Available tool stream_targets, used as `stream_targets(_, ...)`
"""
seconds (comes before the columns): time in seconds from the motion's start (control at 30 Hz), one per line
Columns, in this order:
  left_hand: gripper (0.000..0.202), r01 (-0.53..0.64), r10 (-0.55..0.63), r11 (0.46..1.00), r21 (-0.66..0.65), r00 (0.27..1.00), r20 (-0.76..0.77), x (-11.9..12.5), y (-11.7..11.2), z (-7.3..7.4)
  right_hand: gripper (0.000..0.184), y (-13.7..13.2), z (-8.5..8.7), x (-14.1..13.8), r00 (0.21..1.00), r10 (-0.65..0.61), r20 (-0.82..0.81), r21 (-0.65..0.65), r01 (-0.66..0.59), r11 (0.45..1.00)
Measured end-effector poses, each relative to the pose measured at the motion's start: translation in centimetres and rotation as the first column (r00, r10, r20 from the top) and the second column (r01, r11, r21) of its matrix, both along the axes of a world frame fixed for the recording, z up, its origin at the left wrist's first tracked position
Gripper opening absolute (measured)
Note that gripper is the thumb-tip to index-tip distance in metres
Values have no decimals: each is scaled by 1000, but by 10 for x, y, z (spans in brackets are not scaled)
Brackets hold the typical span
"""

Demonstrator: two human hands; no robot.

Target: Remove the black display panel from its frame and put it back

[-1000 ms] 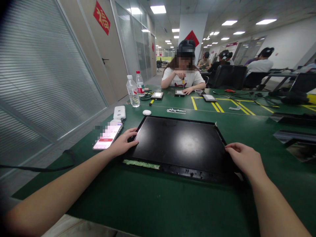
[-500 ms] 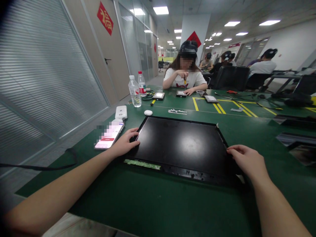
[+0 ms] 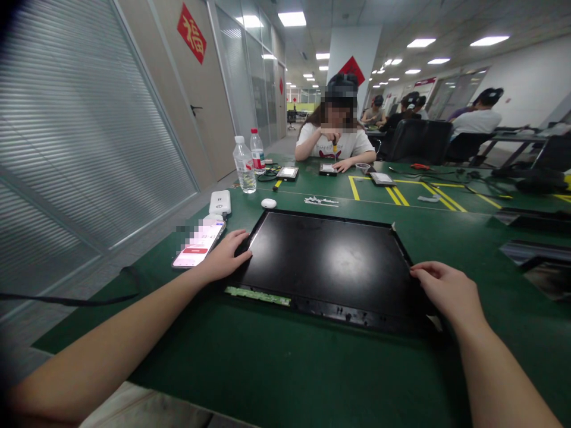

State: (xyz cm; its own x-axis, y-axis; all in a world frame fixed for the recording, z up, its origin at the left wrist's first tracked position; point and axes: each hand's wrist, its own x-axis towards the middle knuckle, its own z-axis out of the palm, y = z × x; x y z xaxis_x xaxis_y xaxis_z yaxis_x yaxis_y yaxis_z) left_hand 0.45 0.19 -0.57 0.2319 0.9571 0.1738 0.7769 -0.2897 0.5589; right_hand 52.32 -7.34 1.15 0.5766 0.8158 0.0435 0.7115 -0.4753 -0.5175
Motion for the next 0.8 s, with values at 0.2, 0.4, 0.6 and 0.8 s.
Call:
stream_targets(0.2,50,-3,3,1000,-15,1000,-27,-4,7,-4,30,0,1,-2,1000,-12,-2,15,12,1000)
stream_targets(0.4,45,-20,21,1000,-15,998,59,-7,12,-6,31,-2,5,-4,999,-7,-51,-14,7,1000)
stream_targets(0.6,45,-44,56,997,-57,972,228,-4,7,5,32,0,-5,0,1000,-4,-7,62,4,998)
stream_targets(0.8,63,-98,350,908,-407,712,609,10,-12,32,31,0,-7,1,1000,-18,-7,45,18,999)
